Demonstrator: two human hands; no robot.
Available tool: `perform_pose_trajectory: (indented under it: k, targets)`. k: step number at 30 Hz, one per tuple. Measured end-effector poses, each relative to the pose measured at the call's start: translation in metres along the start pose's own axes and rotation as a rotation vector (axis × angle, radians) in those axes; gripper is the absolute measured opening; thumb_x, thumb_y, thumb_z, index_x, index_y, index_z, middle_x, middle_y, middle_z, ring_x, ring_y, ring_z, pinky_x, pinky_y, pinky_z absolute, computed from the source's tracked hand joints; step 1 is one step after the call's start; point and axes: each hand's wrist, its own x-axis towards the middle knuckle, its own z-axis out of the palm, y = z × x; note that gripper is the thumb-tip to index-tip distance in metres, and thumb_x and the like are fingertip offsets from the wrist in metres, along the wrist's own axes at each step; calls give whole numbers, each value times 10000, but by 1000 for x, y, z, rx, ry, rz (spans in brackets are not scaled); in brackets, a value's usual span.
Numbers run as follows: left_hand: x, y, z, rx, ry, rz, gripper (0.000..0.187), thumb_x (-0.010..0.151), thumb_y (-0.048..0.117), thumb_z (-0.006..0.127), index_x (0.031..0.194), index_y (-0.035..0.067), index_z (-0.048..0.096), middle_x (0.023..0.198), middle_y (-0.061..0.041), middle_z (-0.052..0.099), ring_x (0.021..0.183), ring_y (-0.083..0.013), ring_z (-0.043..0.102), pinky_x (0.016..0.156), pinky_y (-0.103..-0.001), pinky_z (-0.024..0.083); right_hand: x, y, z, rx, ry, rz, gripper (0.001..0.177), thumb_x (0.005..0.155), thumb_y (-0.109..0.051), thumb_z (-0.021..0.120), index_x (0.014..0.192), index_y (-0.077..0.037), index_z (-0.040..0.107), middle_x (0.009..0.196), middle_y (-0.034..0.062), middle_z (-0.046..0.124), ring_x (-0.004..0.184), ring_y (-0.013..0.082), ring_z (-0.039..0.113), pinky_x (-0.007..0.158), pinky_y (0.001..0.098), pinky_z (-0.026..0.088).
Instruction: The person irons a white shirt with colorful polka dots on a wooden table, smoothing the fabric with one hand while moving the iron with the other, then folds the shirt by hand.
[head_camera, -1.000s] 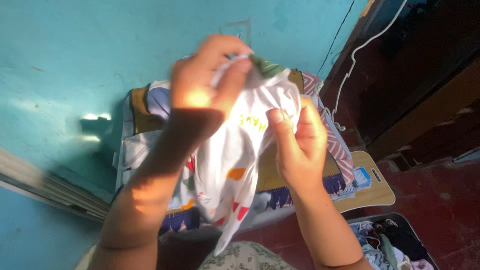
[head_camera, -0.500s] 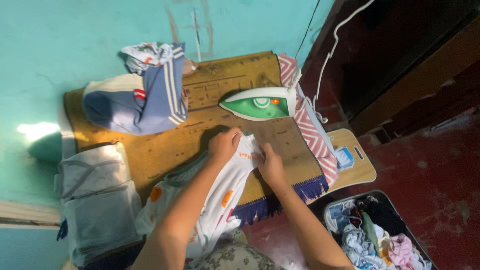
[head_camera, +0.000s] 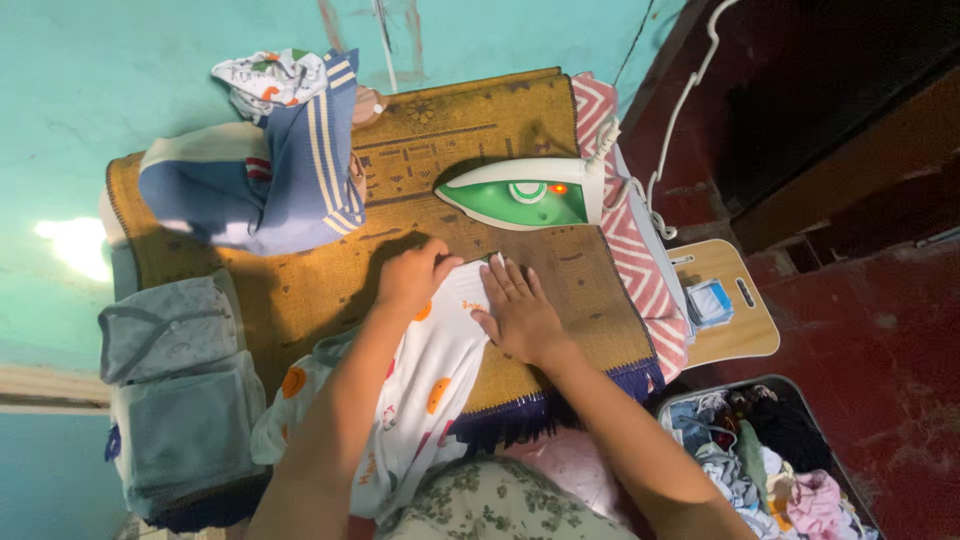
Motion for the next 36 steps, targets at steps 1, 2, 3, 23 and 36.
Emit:
perform_pose_trajectory:
  k: [1,2,3,23,36]
  targets:
    - [-2,0,0,2,3,-8,346,941,507,671,982,164,671,800,-113,733,715,-359,721,615,-483,557,1,2,-1,-13,-84,-13,828,1024,-593,345,1603,-20,197,1686,213,147,1548,382,167,1225,542,91]
    - [-3,0,0,21,9,32,385,911,532,687,989,156,663,823,-113,732,720,-358,721,615,-476,562,1,3,-4,-13,-85,-23,828,1024,-593,345,1603,-20,197,1686,213,147,1548,382,167,1225,542,91]
    - [-5,1,-1,41,14,71,426,880,556,702,995,148,655,846,-114,731,725,-357,721,616,-469,566,1,4,-7,-29,-116,-30,899,991,-656,343,1602,-19,169,1682,207,119,1547,382,130,1215,544,68]
    - [-48,-21,-26,-290,-36,-347,279,870,357,740,973,99,762,970,-129,773,937,-313,737,826,-422,557,91,20,-175,-9,21,146,525,936,-469,657,1420,-265,650,1054,194,750,951,368,719,877,458,553]
    - [-57,-55,-26,-425,-4,-315,203,860,196,768,974,45,693,931,-134,769,905,-266,749,811,-377,564,22,-43,-150,41,-189,73,478,873,-491,674,1318,-317,683,921,194,744,859,398,717,820,512,555]
